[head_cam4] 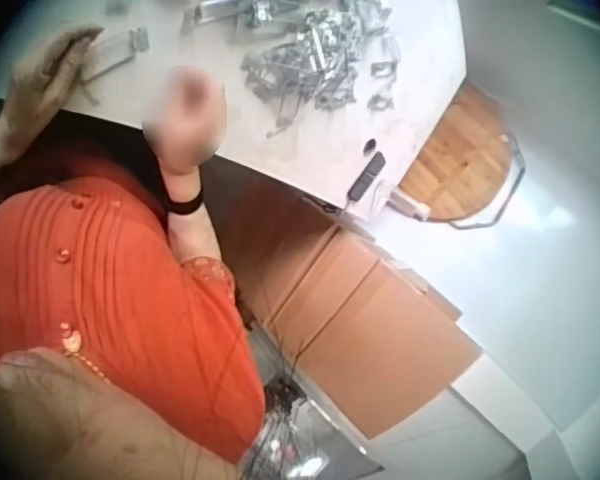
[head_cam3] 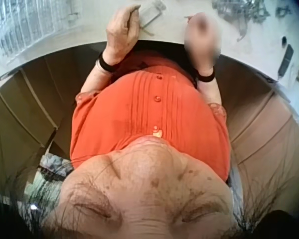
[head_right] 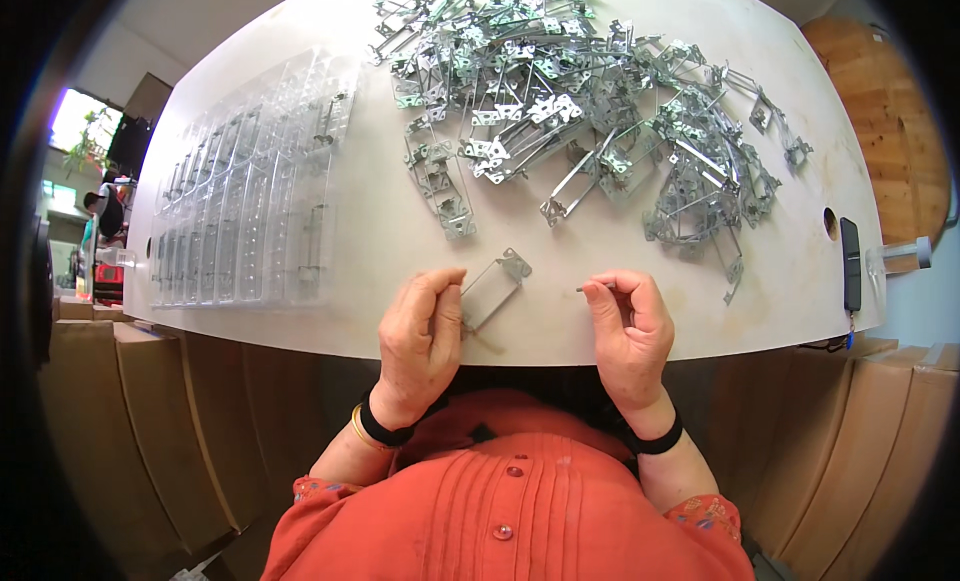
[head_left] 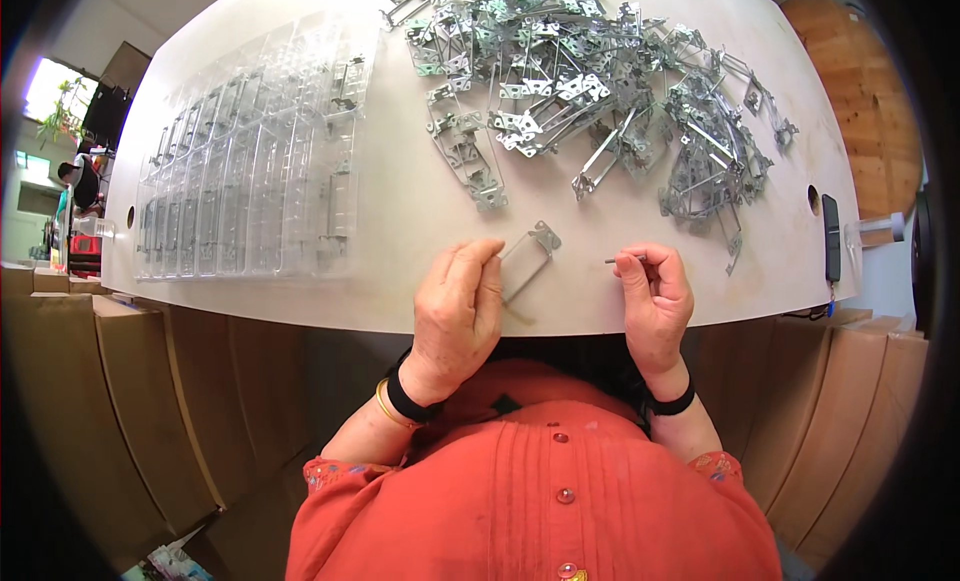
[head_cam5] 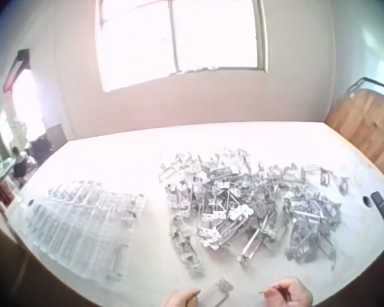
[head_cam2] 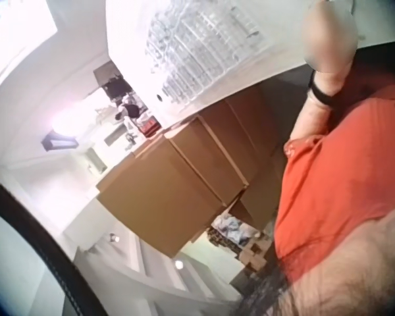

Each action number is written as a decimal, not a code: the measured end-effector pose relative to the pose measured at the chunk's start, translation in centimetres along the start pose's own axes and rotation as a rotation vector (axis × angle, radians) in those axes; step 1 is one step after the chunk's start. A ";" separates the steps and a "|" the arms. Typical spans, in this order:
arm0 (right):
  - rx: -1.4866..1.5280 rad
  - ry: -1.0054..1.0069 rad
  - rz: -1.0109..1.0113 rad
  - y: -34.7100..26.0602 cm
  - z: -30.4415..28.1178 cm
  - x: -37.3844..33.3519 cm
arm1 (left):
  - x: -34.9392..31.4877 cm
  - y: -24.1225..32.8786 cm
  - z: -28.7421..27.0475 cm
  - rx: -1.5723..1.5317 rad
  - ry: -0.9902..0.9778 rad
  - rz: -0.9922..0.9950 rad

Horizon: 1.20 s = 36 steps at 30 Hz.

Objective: The person repeatedly picks up small metal brackets and clear plastic strips from a table, inserts the strips into the brackets, and places the assembled units into a clear plastic tray. The process is repeated for multiple units throughout the clip.

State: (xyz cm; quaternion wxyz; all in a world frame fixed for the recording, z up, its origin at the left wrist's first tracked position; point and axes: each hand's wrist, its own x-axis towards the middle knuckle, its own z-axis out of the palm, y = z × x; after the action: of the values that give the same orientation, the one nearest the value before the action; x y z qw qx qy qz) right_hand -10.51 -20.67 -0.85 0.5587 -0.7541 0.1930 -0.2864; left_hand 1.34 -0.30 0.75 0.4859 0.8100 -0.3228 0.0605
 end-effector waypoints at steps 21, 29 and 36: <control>0.068 -0.045 0.097 0.5 -0.5 0.1 | -0.7 0.2 -2.5 0.067 -0.219 0.032; 0.072 -0.091 0.157 0.2 -1.1 1.2 | 0.1 1.2 -5.1 0.022 -0.249 0.048; 0.055 -0.128 0.183 0.2 -1.3 2.0 | 1.8 2.4 -9.6 0.012 -0.133 0.057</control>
State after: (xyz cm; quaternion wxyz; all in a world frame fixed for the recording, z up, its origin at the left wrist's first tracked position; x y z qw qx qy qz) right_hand -9.84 -22.89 -0.32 0.6140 -0.7345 0.2170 -0.1908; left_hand 3.48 6.05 8.30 0.4565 0.8056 -0.3770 0.0226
